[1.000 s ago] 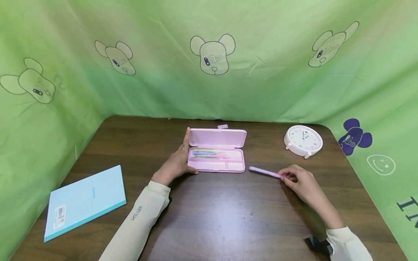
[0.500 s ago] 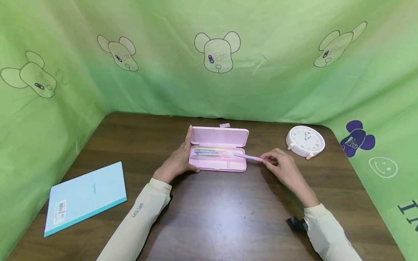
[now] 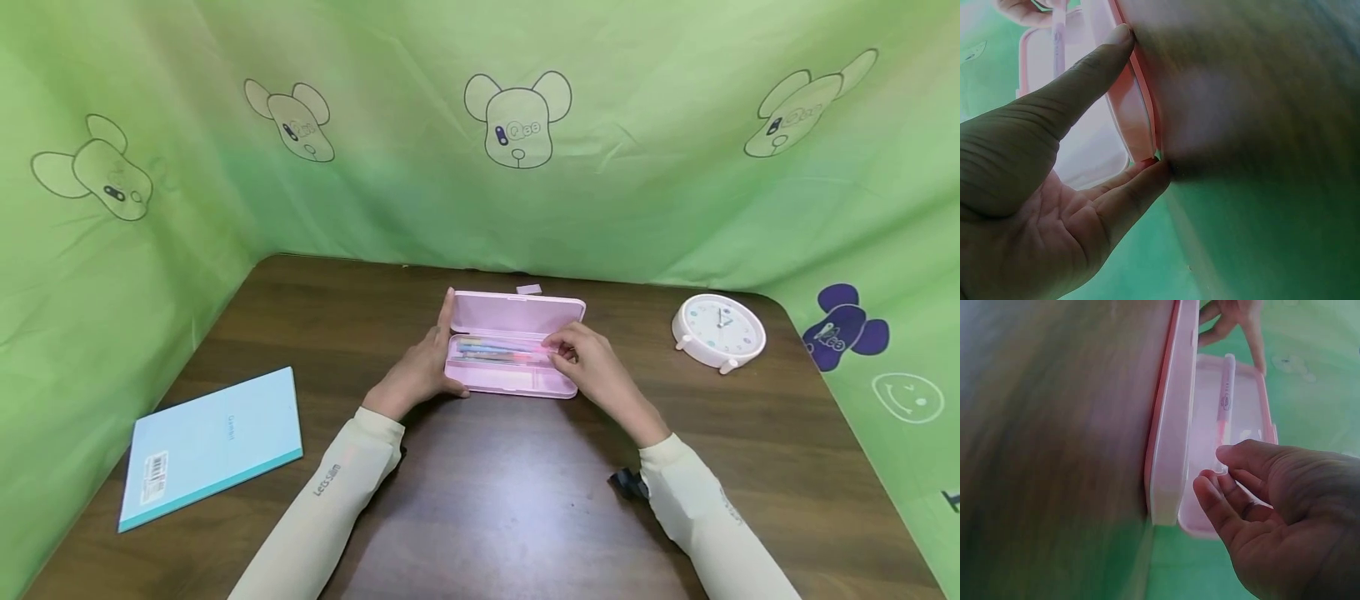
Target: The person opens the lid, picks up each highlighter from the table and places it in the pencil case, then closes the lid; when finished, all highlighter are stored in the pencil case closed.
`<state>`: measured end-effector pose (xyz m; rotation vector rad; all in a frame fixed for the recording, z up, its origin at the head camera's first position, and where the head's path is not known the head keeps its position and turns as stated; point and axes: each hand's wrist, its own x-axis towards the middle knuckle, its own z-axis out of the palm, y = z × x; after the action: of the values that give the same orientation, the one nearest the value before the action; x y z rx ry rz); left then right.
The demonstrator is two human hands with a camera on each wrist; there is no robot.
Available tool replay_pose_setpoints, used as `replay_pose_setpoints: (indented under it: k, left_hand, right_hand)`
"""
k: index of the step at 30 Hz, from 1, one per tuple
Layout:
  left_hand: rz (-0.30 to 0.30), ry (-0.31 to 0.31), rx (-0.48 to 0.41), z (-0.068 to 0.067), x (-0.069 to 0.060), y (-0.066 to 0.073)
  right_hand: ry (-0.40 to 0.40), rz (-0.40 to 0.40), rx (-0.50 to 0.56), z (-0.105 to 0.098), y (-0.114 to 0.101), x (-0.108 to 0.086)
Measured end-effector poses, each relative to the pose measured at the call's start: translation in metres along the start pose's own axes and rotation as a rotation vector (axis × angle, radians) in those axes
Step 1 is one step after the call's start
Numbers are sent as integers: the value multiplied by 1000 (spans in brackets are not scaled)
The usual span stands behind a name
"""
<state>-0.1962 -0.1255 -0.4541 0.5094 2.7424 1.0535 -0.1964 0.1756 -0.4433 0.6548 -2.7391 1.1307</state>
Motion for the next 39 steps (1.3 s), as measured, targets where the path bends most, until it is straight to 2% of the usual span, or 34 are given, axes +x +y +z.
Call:
replay_pose_setpoints:
  k: [1,2,8,10,15,17,22,25,28,31,35,36,39]
  left_hand:
    - [-9,-7,-8,-3,-2,5]
    - [-8,-8,-8,-1,-1,4]
    - [8,24,27,15,13,-27]
    - [3,20,31,12,9,-21]
    - [20,29,34,11,8,-19]
    - [21,34,25,12,11,-23]
    - [28,30,24,11,10,-21]
    - [24,24,24,11,10,-19]
    - [20,28,24,14,12,-24]
    - [-1,27,22,19,19,-36]
    - [-4,37,22,24,24,-47]
    - [7,38,25,20,18,-38]
    - [28,52,14,18,15,-33]
  right_hand:
    - [-2,0,2,1,-1,1]
    - [-5,-2,6,2,-3,2]
    - [-11,-16,20,9,-8,8]
    - [-18,-17,15,11,-9,10]
    - [-20,-12,4,12,-11,12]
    - [3,-5,1,10,-9,11]
    - [85,20,-24,-2,5,1]
    - [136,65,-50,-14,15,-9]
    - [154,151,-45,-28,24,-18]
    - [88,247,66,-36,32,-23]
    - [-33,337,348,-32,38,-22]
    - [-55,347,417,-30,37,-21]
    - [-95,358,529,-25,33,-17]
